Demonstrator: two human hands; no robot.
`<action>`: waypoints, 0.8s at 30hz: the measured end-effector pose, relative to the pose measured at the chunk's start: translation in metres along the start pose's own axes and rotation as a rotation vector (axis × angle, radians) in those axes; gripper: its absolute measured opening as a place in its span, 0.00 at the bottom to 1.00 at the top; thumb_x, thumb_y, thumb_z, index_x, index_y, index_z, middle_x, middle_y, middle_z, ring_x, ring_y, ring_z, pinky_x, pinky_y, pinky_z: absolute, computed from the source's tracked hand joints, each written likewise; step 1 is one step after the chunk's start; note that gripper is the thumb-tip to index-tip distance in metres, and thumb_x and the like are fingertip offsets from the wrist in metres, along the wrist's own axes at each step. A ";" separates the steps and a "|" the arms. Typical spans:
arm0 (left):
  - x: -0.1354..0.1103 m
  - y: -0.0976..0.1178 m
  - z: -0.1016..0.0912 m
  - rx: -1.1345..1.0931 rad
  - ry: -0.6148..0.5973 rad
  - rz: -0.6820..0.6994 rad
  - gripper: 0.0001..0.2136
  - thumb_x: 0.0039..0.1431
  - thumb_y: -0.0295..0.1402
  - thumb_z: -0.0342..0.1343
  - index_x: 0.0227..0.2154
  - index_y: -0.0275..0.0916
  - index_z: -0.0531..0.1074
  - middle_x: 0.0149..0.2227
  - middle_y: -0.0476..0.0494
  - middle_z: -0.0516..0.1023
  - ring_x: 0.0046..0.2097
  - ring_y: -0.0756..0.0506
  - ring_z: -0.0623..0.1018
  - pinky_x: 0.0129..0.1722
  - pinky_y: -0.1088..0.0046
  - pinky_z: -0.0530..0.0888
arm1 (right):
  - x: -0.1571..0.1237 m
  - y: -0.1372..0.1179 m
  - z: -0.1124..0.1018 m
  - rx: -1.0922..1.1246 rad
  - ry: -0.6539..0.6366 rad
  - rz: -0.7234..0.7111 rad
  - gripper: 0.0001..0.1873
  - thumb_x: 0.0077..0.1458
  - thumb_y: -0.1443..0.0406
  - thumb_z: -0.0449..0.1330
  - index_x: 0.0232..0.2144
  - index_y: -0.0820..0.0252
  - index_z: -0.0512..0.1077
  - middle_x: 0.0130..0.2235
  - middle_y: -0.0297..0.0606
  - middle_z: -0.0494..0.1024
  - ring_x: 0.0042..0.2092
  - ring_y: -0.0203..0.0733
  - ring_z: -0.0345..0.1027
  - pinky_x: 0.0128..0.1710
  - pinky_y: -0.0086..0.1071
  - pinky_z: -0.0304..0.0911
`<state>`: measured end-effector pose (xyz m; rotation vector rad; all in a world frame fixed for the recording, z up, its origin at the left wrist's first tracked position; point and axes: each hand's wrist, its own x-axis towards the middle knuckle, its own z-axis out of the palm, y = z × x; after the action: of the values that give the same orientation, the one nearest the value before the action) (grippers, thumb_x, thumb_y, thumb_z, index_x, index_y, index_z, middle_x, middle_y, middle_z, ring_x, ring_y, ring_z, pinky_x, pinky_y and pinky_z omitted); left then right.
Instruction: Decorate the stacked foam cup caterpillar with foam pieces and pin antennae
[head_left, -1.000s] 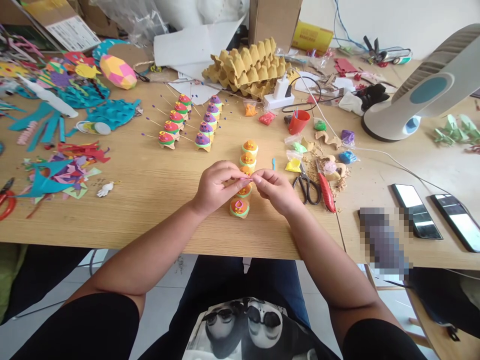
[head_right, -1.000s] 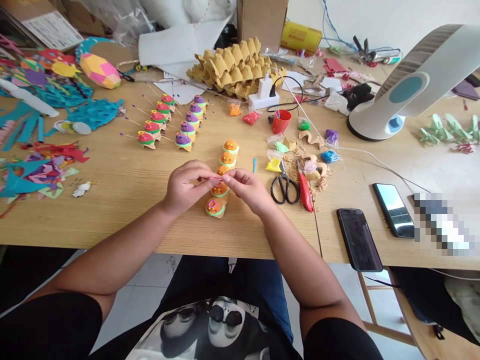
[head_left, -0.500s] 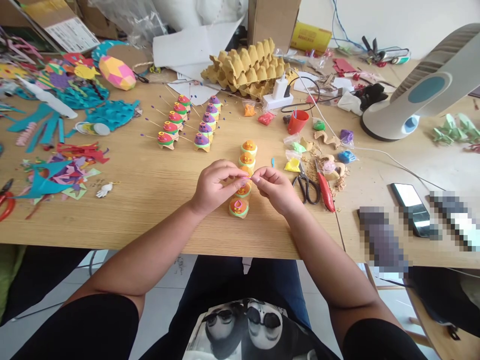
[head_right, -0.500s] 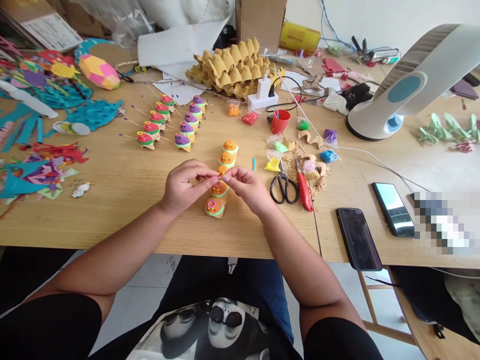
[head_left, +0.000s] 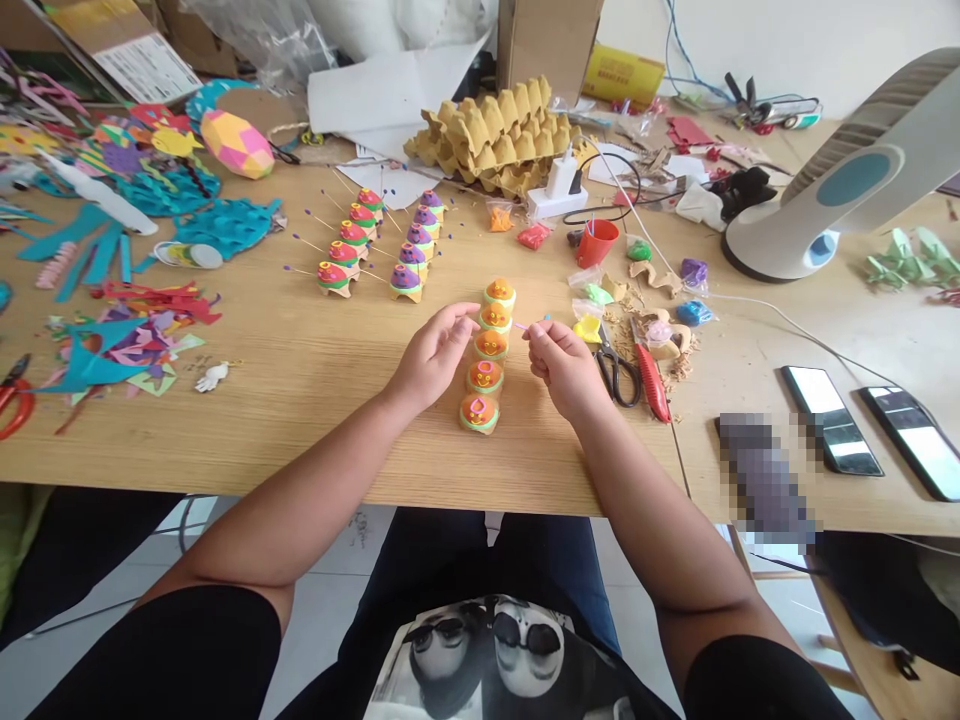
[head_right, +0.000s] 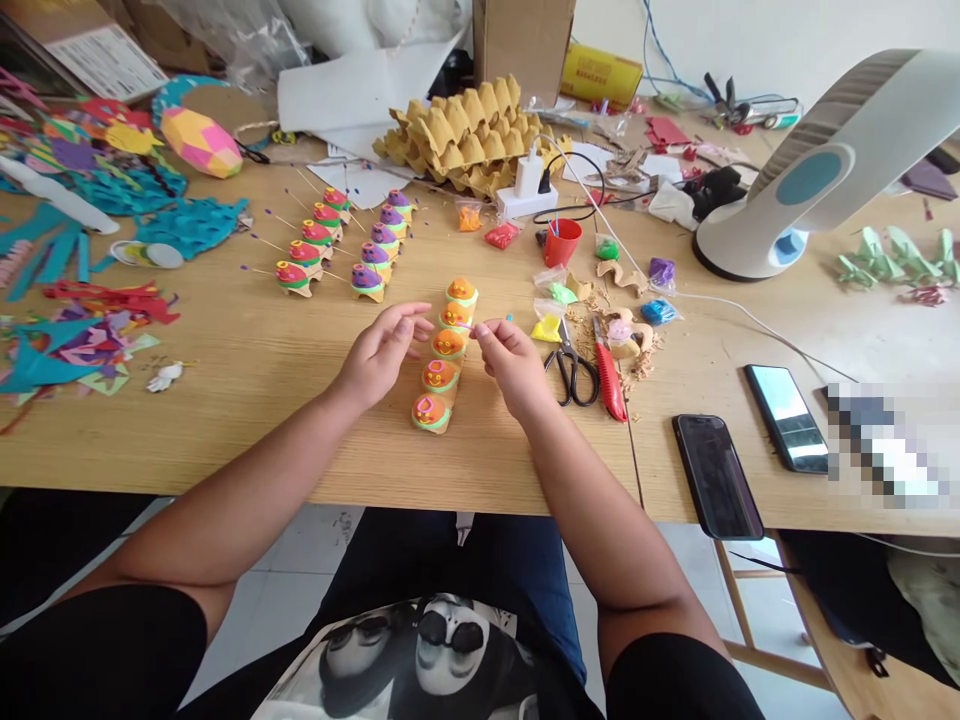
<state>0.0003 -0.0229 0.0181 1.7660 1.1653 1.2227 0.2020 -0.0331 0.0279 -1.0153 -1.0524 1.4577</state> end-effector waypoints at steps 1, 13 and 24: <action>0.000 -0.003 0.001 -0.015 -0.027 -0.044 0.23 0.69 0.49 0.45 0.56 0.39 0.70 0.46 0.37 0.80 0.45 0.46 0.80 0.37 0.74 0.76 | 0.001 0.001 -0.001 0.021 0.009 -0.013 0.21 0.50 0.48 0.68 0.30 0.58 0.70 0.23 0.25 0.58 0.24 0.29 0.47 0.24 0.27 0.47; -0.001 0.008 0.001 -0.009 -0.130 -0.160 0.26 0.70 0.51 0.39 0.54 0.39 0.73 0.53 0.39 0.79 0.55 0.42 0.76 0.54 0.65 0.73 | -0.001 0.000 0.001 0.150 -0.053 0.050 0.19 0.46 0.50 0.71 0.28 0.55 0.69 0.25 0.25 0.61 0.28 0.30 0.53 0.42 0.31 0.66; -0.007 0.016 0.003 -0.129 -0.193 -0.286 0.26 0.67 0.53 0.43 0.53 0.40 0.74 0.51 0.39 0.78 0.52 0.41 0.76 0.37 0.73 0.78 | 0.000 -0.002 -0.004 -0.055 -0.053 0.076 0.21 0.46 0.48 0.70 0.30 0.56 0.70 0.28 0.28 0.66 0.29 0.31 0.56 0.40 0.31 0.65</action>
<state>0.0062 -0.0354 0.0286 1.5233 1.1517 0.9169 0.2068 -0.0325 0.0290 -1.0708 -1.1079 1.5316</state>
